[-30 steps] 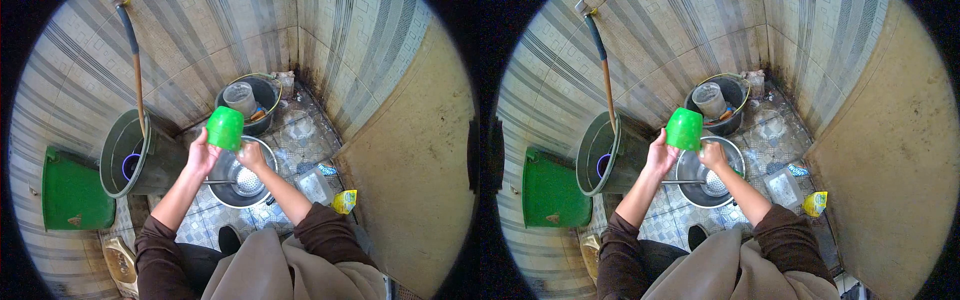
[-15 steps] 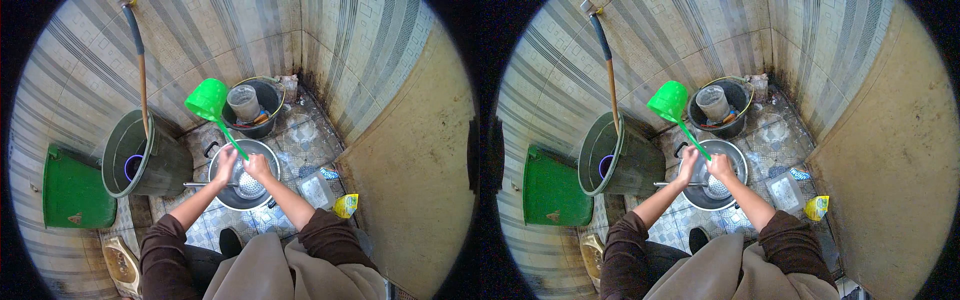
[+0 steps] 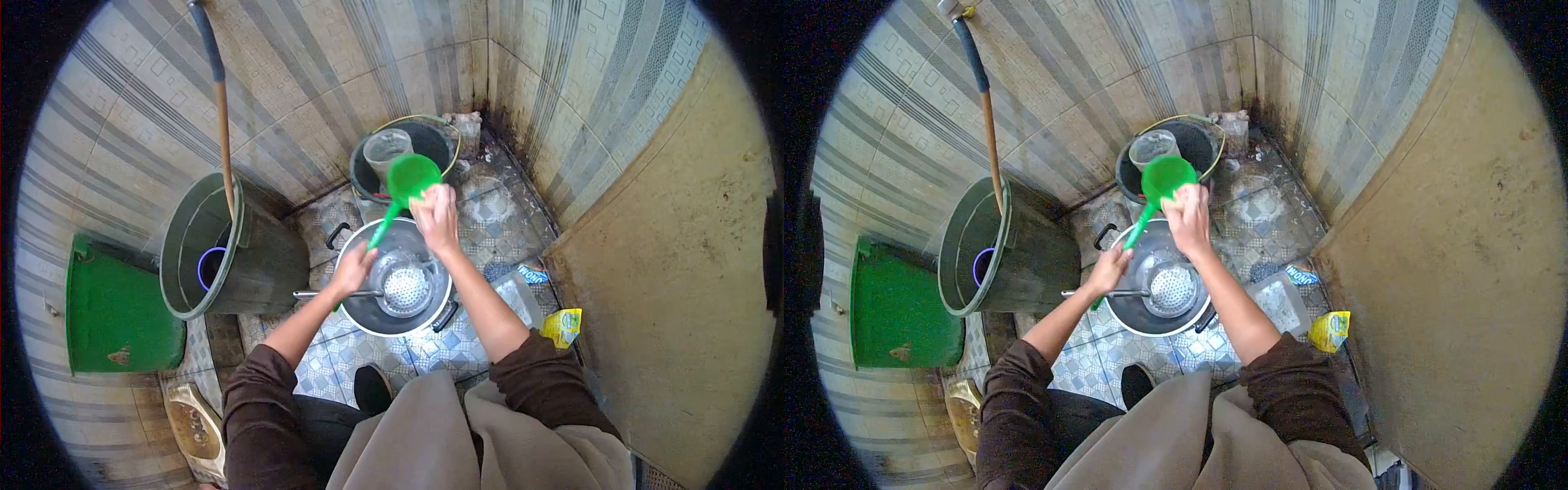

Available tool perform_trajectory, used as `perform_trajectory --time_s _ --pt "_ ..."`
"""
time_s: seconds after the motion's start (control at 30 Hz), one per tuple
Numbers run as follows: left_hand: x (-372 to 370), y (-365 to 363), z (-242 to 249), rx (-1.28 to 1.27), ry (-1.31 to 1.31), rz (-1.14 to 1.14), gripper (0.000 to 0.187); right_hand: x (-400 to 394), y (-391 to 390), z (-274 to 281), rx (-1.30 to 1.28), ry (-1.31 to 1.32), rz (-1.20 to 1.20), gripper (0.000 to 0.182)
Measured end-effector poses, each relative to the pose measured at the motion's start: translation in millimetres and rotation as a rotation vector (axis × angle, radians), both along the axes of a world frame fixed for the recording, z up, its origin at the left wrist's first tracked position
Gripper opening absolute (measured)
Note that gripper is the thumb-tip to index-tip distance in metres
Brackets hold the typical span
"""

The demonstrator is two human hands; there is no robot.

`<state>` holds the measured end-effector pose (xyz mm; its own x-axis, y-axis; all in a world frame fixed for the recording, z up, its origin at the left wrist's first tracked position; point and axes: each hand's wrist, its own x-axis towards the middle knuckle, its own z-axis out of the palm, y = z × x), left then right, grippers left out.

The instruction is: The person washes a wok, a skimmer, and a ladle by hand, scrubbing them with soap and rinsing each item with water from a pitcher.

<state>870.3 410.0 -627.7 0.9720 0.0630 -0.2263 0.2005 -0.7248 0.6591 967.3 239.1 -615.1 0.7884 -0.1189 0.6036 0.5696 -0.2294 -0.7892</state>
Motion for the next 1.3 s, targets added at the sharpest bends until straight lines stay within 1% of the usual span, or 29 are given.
perform_trajectory --time_s 0.03,0.1,0.13,0.17,0.2,0.23,0.27,0.3,0.33,0.4,0.47,0.5,0.53,0.57,0.6,0.63,0.7,0.77,0.8,0.83,0.87,0.9,0.97,1.03,1.07,1.13,1.2,1.27,1.3 --pt "-6 -10 -3 0.039 -0.006 -0.028 0.026 9 -1 -2 -0.005 0.004 -0.003 0.007" --pt "-12 -31 1 0.078 -0.004 -0.047 0.026 19 1 -15 -0.277 -0.168 0.018 0.012" --pt "-18 -43 13 0.137 0.006 -0.103 0.026 23 -1 -51 -0.432 0.121 -0.108 0.014" --pt "-25 -49 18 0.194 0.025 -0.157 0.025 25 -16 -70 -0.481 0.173 -0.016 0.013" --pt "-31 -49 16 0.193 0.045 -0.140 0.025 26 -23 -85 -0.527 0.221 0.079 0.013" --pt "-36 -49 14 0.232 0.041 -0.223 0.025 22 -12 -102 -0.528 0.234 0.103 0.013" --pt "-42 -47 13 0.267 0.034 -0.307 0.025 17 -2 -118 -0.214 0.301 0.043 0.009" --pt "-50 -45 12 0.267 0.082 -0.309 0.025 11 7 -129 0.099 0.367 -0.022 0.007" --pt "-55 -41 10 0.262 0.095 -0.290 0.025 3 10 -116 0.092 0.379 -0.003 0.007" --pt "-65 -25 7 0.278 0.122 -0.227 0.025 -10 12 -90 0.621 1.026 0.429 0.013" --pt "-68 2 23 0.320 0.224 -0.159 0.032 -26 19 -88 -0.301 0.505 0.460 0.020" --pt "-73 20 24 0.329 0.253 -0.137 0.035 -36 20 -65 -0.458 0.453 0.529 0.021" --pt "-82 37 29 0.355 0.214 -0.151 0.037 -48 19 -47 -0.612 0.402 0.596 0.022" --pt "-93 50 37 0.364 0.217 -0.136 0.038 -46 17 -51 -0.619 0.420 0.605 0.022" --pt "-106 62 46 0.368 0.268 -0.099 0.039 -35 9 -57 -0.634 0.634 0.757 0.022" --pt "-125 78 44 0.383 0.213 -0.067 0.039 -26 -3 -64 -0.644 0.851 0.906 0.022" --pt "-169 92 52 0.279 0.295 0.168 0.038 -6 -52 -65 -0.625 1.206 0.859 0.024" --pt "-226 109 38 0.220 0.341 0.399 0.037 14 -126 -134 -0.606 1.301 0.891 0.021" --pt "-262 114 18 0.127 0.318 0.584 0.040 23 -163 -201 -0.736 1.622 0.786 0.020" --pt "-284 106 12 0.082 0.261 0.676 0.035 28 -181 -247 -0.863 1.932 0.651 0.020" --pt "-323 115 -29 0.116 0.140 0.698 0.033 17 -178 -243 -0.868 1.933 0.657 0.020" --pt "-342 111 -52 0.173 0.095 0.718 0.033 -9 -175 -229 -1.036 1.656 0.518 0.021" --pt "-349 98 -81 0.289 0.109 0.700 0.034 -69 -174 -193 -1.284 1.077 0.235 0.027" --pt "-337 89 -103 0.359 0.136 0.651 0.034 -95 -179 -204 -1.372 0.782 0.093 0.032" --pt "-329 86 -111 0.375 0.141 0.639 0.034 -106 -176 -234 -1.296 0.768 -0.288 0.036" --pt "-314 82 -128 0.359 0.150 0.634 0.035 -112 -179 -247 -1.201 0.736 -0.666 0.041" --pt "-298 81 -146 0.286 0.147 0.684 0.033 -106 -182 -237 -1.153 0.994 -0.445 0.047" --pt "-279 85 -164 0.221 0.135 0.734 0.032 -97 -185 -243 -1.105 1.033 -0.389 0.045" --pt "-270 88 -174 0.178 0.135 0.675 0.030 -91 -188 -252 -1.050 1.077 -0.334 0.043"
